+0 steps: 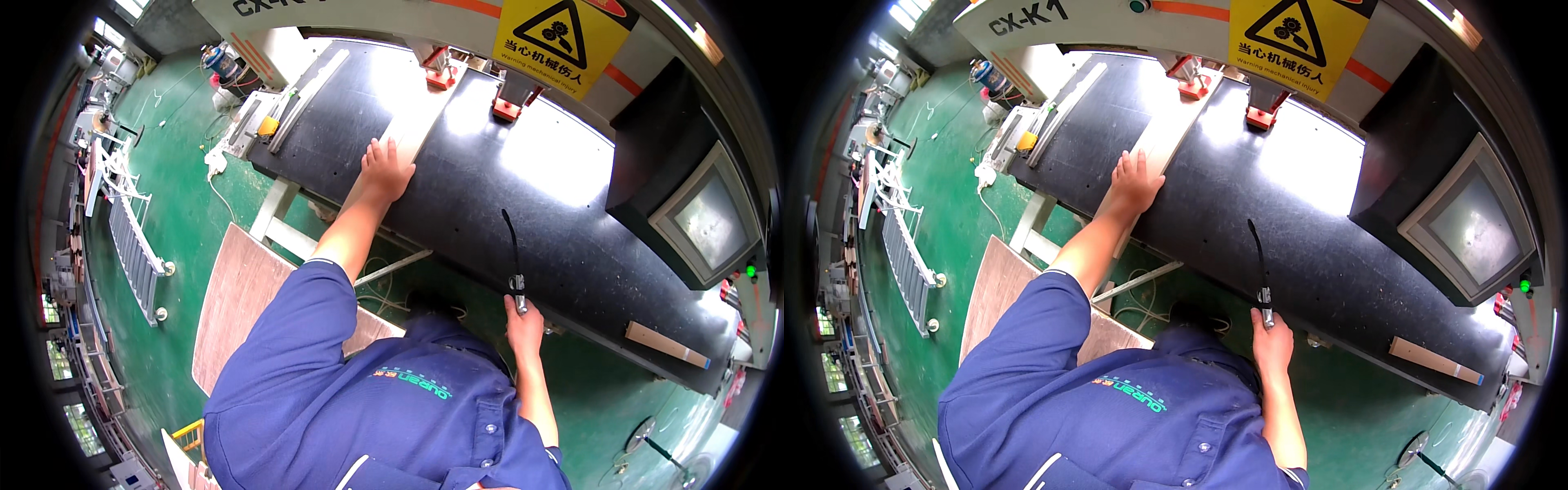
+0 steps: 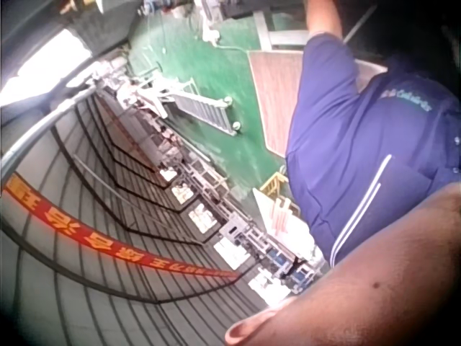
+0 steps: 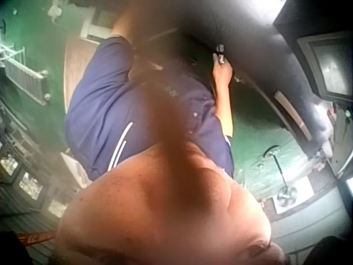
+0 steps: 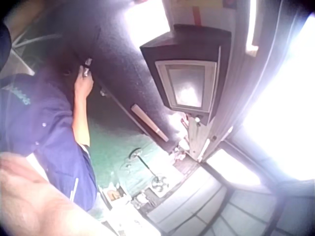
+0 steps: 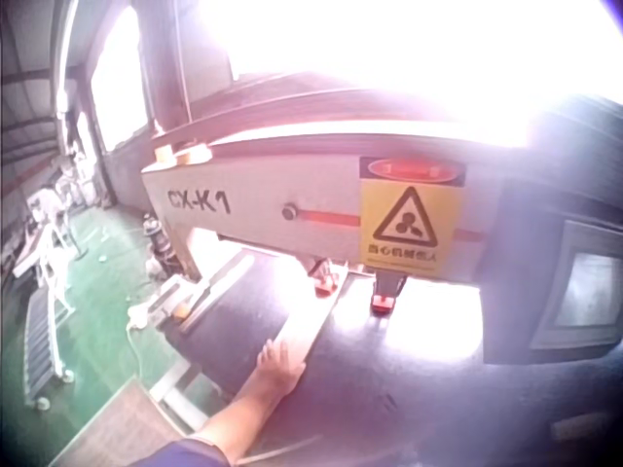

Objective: The person cleans wooden planks using a handheld air nozzle in a workshop. They pick up planks from a table, direct air at the surface to remove dust, and place the planks back on the table or a nearby machine. The process is repeated for multiple planks throughout the video.

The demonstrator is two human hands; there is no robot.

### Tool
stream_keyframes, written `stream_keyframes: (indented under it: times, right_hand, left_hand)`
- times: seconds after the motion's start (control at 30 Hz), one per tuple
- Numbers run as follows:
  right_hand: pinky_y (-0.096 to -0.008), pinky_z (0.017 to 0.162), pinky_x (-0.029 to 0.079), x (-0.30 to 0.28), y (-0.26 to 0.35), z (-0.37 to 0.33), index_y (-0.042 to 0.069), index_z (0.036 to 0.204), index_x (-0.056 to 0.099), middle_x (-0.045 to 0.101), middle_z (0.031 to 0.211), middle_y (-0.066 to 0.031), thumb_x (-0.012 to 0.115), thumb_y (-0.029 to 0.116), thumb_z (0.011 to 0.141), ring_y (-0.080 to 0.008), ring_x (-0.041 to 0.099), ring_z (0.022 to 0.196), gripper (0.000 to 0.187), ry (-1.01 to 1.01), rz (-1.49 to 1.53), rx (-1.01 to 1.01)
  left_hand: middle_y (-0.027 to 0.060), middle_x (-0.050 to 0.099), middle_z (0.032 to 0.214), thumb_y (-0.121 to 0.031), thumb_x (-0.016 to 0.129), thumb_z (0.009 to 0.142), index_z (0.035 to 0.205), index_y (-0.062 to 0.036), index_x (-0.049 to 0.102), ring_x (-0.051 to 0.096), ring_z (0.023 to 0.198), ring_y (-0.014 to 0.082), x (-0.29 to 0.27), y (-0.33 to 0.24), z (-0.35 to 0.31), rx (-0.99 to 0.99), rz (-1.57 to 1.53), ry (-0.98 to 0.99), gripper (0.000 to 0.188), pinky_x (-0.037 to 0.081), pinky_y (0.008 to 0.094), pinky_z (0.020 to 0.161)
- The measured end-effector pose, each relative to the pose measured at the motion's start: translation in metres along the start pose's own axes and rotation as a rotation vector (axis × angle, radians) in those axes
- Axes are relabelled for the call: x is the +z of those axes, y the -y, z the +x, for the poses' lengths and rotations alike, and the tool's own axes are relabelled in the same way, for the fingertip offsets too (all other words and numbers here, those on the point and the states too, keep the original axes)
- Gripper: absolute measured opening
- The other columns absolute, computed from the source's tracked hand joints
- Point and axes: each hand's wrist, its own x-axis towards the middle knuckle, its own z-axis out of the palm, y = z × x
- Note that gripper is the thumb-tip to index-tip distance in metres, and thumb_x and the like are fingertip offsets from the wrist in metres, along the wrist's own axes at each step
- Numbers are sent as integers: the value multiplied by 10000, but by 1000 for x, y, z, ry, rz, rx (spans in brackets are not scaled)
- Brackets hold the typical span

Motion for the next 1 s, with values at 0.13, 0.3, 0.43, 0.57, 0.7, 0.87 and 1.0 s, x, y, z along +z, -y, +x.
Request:
stream_keyframes:
  times: [0.13,0.3,0.43,0.57,0.7,0.87,1.0]
  right_hand:
    - [-485,756,500,-13,2,2,-1,909,675,690,857,-248,645,482,942,-465,659,877,486,35,16,147]
    - [-488,759,499,-15,-3,1,4,915,671,689,859,-251,638,499,945,-466,658,890,497,40,21,170]
    - [-498,757,502,-16,5,-6,20,921,657,691,847,-243,643,497,939,-468,657,885,477,52,0,153]
    - [-514,740,503,-18,26,-13,30,883,635,694,817,-214,641,514,935,-463,660,864,487,73,-73,32]
    - [-525,730,502,-13,33,-15,40,859,630,694,802,-210,633,527,938,-461,662,848,493,107,-138,-5]
    - [-532,723,501,-12,31,-14,40,853,629,694,803,-213,631,522,941,-464,661,837,491,103,-158,-14]
    - [-540,722,503,-11,30,-12,36,858,628,694,803,-215,633,515,939,-468,660,837,486,99,-143,-23]
  left_hand:
    - [348,308,1540,-570,608,903,1555,-43,307,353,1415,472,1,2,-2,-9,7,5,891,296,558,1159]
    - [342,303,1545,-560,613,901,1557,-54,308,347,1420,466,-7,-4,1,-32,-15,53,883,285,553,1164]
    - [340,305,1544,-563,618,897,1558,-55,309,345,1421,463,-4,-1,2,-30,-15,47,889,282,550,1166]
    - [344,312,1538,-565,618,899,1557,-51,309,358,1412,467,-3,-1,2,-27,-9,41,890,289,544,1163]
    - [354,315,1530,-572,616,900,1555,-42,312,369,1403,470,-3,0,2,-10,0,30,895,297,542,1158]
    - [359,314,1528,-576,618,899,1550,-32,315,374,1399,470,-3,0,2,10,8,14,901,302,544,1154]
    - [360,308,1531,-572,624,899,1548,-27,314,373,1397,472,-8,-3,1,-1,-14,31,902,301,544,1154]
